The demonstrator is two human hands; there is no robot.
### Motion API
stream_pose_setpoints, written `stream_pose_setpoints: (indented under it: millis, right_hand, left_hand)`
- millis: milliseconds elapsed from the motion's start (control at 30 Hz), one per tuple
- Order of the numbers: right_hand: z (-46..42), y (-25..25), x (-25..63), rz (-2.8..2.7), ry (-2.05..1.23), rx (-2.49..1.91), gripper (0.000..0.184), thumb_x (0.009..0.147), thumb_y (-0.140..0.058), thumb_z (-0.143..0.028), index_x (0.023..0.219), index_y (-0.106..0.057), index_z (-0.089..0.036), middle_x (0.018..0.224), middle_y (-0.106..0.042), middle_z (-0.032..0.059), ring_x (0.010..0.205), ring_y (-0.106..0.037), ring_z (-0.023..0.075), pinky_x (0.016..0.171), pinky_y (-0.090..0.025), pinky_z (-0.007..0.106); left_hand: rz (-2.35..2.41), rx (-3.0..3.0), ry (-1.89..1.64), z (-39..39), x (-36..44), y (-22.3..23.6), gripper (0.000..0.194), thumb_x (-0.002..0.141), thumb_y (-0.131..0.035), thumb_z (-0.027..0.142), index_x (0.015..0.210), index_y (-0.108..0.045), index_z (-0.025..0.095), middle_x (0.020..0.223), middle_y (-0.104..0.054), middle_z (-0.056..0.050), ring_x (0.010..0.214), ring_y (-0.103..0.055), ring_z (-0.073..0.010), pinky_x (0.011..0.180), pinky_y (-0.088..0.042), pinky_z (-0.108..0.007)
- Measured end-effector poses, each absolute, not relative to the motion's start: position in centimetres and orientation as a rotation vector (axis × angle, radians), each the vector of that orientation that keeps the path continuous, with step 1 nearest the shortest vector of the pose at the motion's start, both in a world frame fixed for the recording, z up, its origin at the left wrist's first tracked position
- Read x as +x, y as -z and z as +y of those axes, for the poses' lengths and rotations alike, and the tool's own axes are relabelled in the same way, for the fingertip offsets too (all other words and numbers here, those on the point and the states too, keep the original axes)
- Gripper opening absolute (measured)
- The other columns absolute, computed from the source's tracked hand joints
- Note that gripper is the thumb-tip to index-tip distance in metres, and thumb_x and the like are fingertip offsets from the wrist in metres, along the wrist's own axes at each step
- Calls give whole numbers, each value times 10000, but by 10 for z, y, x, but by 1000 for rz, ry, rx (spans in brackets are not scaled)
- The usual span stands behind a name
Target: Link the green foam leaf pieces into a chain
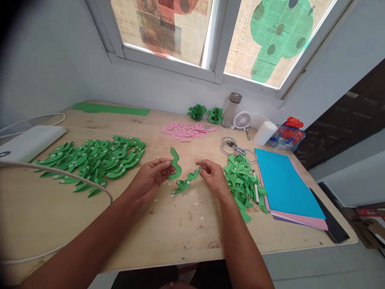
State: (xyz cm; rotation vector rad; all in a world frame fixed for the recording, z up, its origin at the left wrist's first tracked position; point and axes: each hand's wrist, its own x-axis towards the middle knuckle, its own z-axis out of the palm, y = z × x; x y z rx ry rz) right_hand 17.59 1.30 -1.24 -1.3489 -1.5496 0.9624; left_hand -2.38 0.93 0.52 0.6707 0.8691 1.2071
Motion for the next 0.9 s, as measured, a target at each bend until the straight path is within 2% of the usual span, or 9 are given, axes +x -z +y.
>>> stream_pose_setpoints:
  millis: [133, 367, 533, 600, 733, 900]
  right_hand:
    - [11, 1, 172, -1339, -1001, -1290, 242, 661, -598, -239, 886, -665, -183, 647, -585, -21, 604, -551, 123, 590, -439, 249]
    - [15, -3, 176, -959, -937, -1257, 250, 621, -649, -280, 844, -644, -169, 608, -607, -23, 520, -553, 103, 526, -428, 238]
    - [16, 1, 176, -874, -930, -1240, 254, 607, -655, -274, 834, -641, -163, 587, -598, -32, 507, -558, 96, 516, -420, 228]
    - [16, 2, 174, -847, -936, -1238, 254, 603, -657, -272, 831, -642, -162, 582, -594, -34, 505, -560, 94, 512, -417, 225]
    - [15, 2, 171, -799, -976, -1231, 263, 589, -670, -268, 828, -644, -161, 584, -593, -34, 500, -559, 95, 505, -414, 225]
    - [15, 3, 171, -735, -968, -1184, 258, 585, -676, -254, 827, -646, -167, 591, -582, -47, 503, -536, 74, 514, -401, 211]
  left_hand:
    - [779, 624, -1097, 11, -26, -3, 161, 589, -739, 189, 700, -634, 141, 599, -637, -2, 579, -586, -108, 596, -429, -217]
    - [727, 598, -1166, 10, -27, -6, 146, 611, -733, 161, 710, -628, 138, 618, -618, 14, 565, -566, -84, 571, -431, -180]
    - [676, 581, -1092, 6, -27, -14, 132, 638, -715, 139, 707, -603, 137, 931, -681, -56, 552, -569, -70, 582, -458, -197]
    - [638, 585, -1029, 5, -26, -15, 118, 653, -703, 142, 695, -593, 137, 1012, -673, -78, 594, -603, -97, 638, -477, -233]
    - [612, 578, -1002, 3, -23, -13, 90, 677, -677, 160, 681, -589, 144, 971, -691, -99, 857, -656, -213, 758, -470, -276]
    - [672, 568, -997, 3, -20, -8, 82, 694, -650, 152, 659, -576, 143, 900, -708, -109, 945, -645, -242, 818, -452, -285]
